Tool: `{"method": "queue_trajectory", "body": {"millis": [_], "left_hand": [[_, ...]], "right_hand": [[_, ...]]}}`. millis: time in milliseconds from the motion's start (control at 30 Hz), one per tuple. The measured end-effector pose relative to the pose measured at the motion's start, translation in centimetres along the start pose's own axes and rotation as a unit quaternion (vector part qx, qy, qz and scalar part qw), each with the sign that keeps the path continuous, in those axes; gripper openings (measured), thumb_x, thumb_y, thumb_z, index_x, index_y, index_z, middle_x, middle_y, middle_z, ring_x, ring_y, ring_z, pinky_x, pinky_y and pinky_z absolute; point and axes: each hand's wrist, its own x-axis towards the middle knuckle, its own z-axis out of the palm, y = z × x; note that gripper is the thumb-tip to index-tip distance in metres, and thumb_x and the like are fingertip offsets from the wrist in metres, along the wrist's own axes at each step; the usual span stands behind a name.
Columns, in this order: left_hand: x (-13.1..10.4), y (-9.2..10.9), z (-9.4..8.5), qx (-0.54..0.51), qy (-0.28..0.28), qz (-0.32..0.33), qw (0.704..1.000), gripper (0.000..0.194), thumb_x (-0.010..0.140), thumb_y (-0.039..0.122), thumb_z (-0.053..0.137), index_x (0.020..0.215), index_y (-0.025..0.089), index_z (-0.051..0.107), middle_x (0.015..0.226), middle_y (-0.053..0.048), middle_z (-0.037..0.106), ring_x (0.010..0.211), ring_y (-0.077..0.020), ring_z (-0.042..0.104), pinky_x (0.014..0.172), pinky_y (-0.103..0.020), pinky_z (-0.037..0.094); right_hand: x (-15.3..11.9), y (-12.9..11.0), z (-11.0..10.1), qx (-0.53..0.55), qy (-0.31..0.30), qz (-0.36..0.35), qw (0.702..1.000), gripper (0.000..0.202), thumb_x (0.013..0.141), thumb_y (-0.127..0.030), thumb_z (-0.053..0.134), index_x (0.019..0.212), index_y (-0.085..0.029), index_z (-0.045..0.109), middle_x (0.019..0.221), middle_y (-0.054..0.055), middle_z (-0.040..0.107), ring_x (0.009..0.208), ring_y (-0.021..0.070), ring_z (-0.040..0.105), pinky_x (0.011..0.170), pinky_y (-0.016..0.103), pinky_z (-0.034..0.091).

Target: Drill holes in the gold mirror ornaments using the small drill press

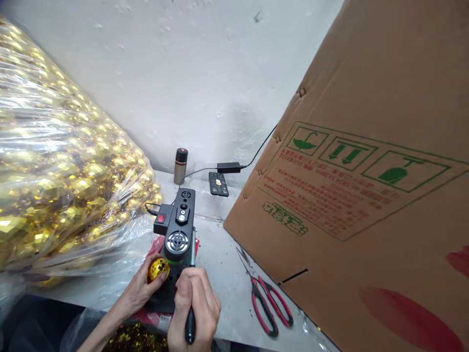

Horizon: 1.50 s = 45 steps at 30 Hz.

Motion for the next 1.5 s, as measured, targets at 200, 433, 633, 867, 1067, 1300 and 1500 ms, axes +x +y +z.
{"method": "queue_trajectory", "body": {"millis": [200, 433, 633, 867, 1067, 1300, 1500], "left_hand": [[0.0, -0.8, -1.2, 0.0, -0.028, 0.01, 1.0, 0.053, 0.077, 0.048, 0.072, 0.121, 0.02, 0.063, 0.11, -0.011, 0.076, 0.101, -0.0303, 0.071, 0.095, -0.042, 0.056], [0.5, -0.1, -1.3, -0.033, -0.053, 0.003, 0.998, 0.065, 0.082, 0.054, 0.071, 0.137, 0.021, 0.061, 0.133, -0.014, 0.074, 0.123, -0.0352, 0.069, 0.111, -0.048, 0.052], [0.4, -0.2, -1.3, 0.028, -0.075, 0.051, 0.995, 0.06, 0.077, 0.04, 0.08, 0.133, 0.023, 0.068, 0.132, -0.016, 0.075, 0.122, -0.038, 0.07, 0.112, -0.054, 0.051], [0.2, 0.3, -0.5, 0.076, -0.085, 0.087, 0.99, 0.058, 0.074, 0.028, 0.078, 0.131, 0.022, 0.069, 0.128, -0.017, 0.076, 0.117, -0.039, 0.071, 0.107, -0.055, 0.054], [-0.2, 0.2, -1.2, 0.064, -0.097, 0.07, 0.991, 0.059, 0.074, 0.03, 0.078, 0.132, 0.023, 0.069, 0.131, -0.016, 0.075, 0.12, -0.0391, 0.07, 0.109, -0.054, 0.053], [0.2, -1.0, -2.5, -0.069, -0.119, -0.014, 0.99, 0.07, 0.08, 0.051, 0.076, 0.141, 0.02, 0.06, 0.137, -0.017, 0.072, 0.125, -0.0362, 0.068, 0.11, -0.048, 0.052], [0.7, -1.0, -2.8, -0.075, -0.147, -0.02, 0.986, 0.074, 0.08, 0.053, 0.076, 0.141, 0.017, 0.057, 0.134, -0.016, 0.072, 0.121, -0.0352, 0.07, 0.107, -0.046, 0.054]], "right_hand": [[0.6, 0.6, -0.4, -0.014, -0.022, -0.054, 0.998, 0.031, 0.104, -0.007, 0.044, 0.078, -0.021, 0.053, 0.069, -0.002, 0.052, 0.06, 0.0095, 0.052, 0.055, 0.023, 0.04], [1.5, 0.7, -0.5, -0.012, -0.023, -0.062, 0.998, 0.031, 0.103, -0.006, 0.045, 0.077, -0.021, 0.051, 0.068, -0.004, 0.049, 0.06, 0.0087, 0.052, 0.057, 0.021, 0.042], [1.7, 0.6, -0.6, -0.02, -0.026, -0.077, 0.997, 0.031, 0.102, -0.005, 0.044, 0.077, -0.022, 0.051, 0.067, -0.004, 0.048, 0.061, 0.0094, 0.053, 0.057, 0.021, 0.043], [1.6, 0.7, -0.7, -0.025, -0.035, -0.075, 0.996, 0.029, 0.103, -0.006, 0.044, 0.08, -0.021, 0.052, 0.068, -0.004, 0.05, 0.06, 0.0081, 0.053, 0.056, 0.02, 0.043], [1.3, 0.9, -0.6, -0.024, -0.032, -0.071, 0.997, 0.028, 0.104, -0.007, 0.043, 0.082, -0.022, 0.053, 0.069, -0.004, 0.05, 0.059, 0.008, 0.052, 0.055, 0.02, 0.042], [1.5, 0.7, -0.7, -0.02, -0.034, -0.074, 0.996, 0.03, 0.103, -0.004, 0.044, 0.079, -0.021, 0.05, 0.069, -0.004, 0.048, 0.062, 0.0082, 0.052, 0.058, 0.02, 0.043], [1.7, 0.6, -0.4, -0.017, -0.031, -0.071, 0.997, 0.03, 0.103, -0.005, 0.044, 0.079, -0.022, 0.05, 0.069, -0.005, 0.046, 0.062, 0.0072, 0.051, 0.058, 0.019, 0.043]]}}
